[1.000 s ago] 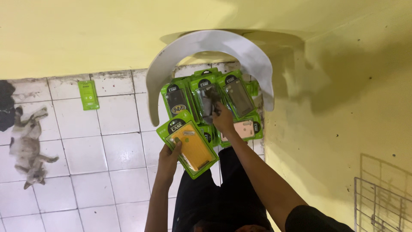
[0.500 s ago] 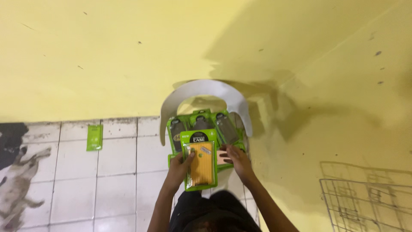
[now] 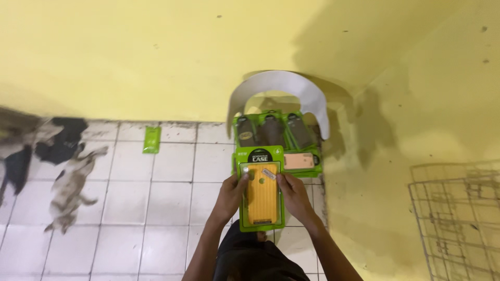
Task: The person picks up packaged phone cases from a white plastic chair, wipes each package with a cloth, and hangs them on a wall-mounted wire grid display. The person repeats this process for multiple cases of different colors and designs.
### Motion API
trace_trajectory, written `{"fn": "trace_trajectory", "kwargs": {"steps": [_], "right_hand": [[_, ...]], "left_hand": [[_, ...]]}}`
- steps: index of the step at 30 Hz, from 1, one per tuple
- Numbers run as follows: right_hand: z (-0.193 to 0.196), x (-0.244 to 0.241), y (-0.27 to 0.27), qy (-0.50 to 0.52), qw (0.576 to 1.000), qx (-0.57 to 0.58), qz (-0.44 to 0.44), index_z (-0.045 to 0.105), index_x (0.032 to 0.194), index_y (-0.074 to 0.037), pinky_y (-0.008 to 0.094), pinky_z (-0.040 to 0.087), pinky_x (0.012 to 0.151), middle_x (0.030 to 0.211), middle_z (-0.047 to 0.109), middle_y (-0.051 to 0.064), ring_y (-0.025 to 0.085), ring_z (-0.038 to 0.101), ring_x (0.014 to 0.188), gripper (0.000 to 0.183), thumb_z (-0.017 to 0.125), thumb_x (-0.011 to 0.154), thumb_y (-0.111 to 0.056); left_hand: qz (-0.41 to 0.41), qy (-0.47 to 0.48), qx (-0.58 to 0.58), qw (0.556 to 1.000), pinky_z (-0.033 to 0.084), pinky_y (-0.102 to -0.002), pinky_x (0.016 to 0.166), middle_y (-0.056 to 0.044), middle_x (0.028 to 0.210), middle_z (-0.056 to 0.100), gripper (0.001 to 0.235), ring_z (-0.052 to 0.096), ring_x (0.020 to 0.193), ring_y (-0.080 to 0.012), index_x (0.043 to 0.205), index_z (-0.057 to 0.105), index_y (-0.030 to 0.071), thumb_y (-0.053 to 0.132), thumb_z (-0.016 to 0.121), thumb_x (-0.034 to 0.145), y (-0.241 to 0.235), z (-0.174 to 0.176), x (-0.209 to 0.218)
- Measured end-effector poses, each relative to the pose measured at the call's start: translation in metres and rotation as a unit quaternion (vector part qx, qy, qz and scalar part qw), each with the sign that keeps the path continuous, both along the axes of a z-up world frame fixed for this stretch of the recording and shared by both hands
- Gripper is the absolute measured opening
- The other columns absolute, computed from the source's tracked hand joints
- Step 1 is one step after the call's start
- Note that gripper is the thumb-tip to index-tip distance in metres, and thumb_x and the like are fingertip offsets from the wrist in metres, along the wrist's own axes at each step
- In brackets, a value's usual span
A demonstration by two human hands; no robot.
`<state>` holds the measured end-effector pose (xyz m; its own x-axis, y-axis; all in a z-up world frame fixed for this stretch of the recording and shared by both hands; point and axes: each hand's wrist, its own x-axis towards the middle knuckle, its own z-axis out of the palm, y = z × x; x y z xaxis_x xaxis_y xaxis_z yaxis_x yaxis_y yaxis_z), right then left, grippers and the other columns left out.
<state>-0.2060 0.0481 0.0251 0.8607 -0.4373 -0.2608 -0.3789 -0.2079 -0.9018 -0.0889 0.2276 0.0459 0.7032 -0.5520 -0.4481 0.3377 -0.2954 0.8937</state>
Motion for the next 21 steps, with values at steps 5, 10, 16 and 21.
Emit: {"fn": "trace_trajectory", "kwargs": {"steps": [5,10,16,21], "right_hand": [[0.011,0.037,0.068,-0.014,0.997,0.038,0.067,0.065,0.093,-0.002,0.032,0.04,0.06,0.067,0.05,0.001,0.013,0.044,0.063,0.044,0.045,0.107,-0.039],[0.012,0.091,0.148,-0.075,0.991,0.003,0.107,0.062,0.091,-0.001,0.032,0.039,0.062,0.071,0.046,0.001,0.012,0.042,0.067,0.045,0.048,0.109,-0.039],[0.025,0.191,0.288,-0.118,0.975,0.108,0.158,0.064,0.089,-0.001,0.032,0.045,0.065,0.072,0.056,0.001,0.012,0.047,0.068,0.047,0.048,0.109,-0.041],[0.05,0.265,0.41,-0.093,0.974,0.127,0.162,0.068,0.099,-0.003,0.03,0.049,0.073,0.081,0.065,0.0,0.01,0.056,0.075,0.046,0.044,0.105,-0.041]], "left_hand": [[0.09,-0.159,0.079,0.98,0.044,-0.035,0.055,-0.009,0.062,0.057,0.042,0.048,0.056,-0.013,0.09,0.067,-0.005,0.03,0.051,0.106,0.086,0.046,-0.003],[0.176,-0.174,0.022,0.969,0.045,-0.034,0.06,-0.01,0.067,0.056,0.034,0.046,0.065,-0.0108,0.091,0.064,-0.004,0.025,0.053,0.106,0.181,0.056,0.025],[0.245,-0.147,-0.073,0.956,0.049,-0.029,0.067,-0.003,0.08,0.066,0.023,0.054,0.074,-0.0066,0.103,0.064,0.001,0.021,0.052,0.103,0.32,0.062,0.08],[0.289,-0.192,0.022,0.938,0.042,-0.033,0.054,-0.008,0.061,0.053,0.032,0.041,0.061,-0.0101,0.081,0.057,-0.001,0.022,0.056,0.104,0.434,0.083,0.151]]}}
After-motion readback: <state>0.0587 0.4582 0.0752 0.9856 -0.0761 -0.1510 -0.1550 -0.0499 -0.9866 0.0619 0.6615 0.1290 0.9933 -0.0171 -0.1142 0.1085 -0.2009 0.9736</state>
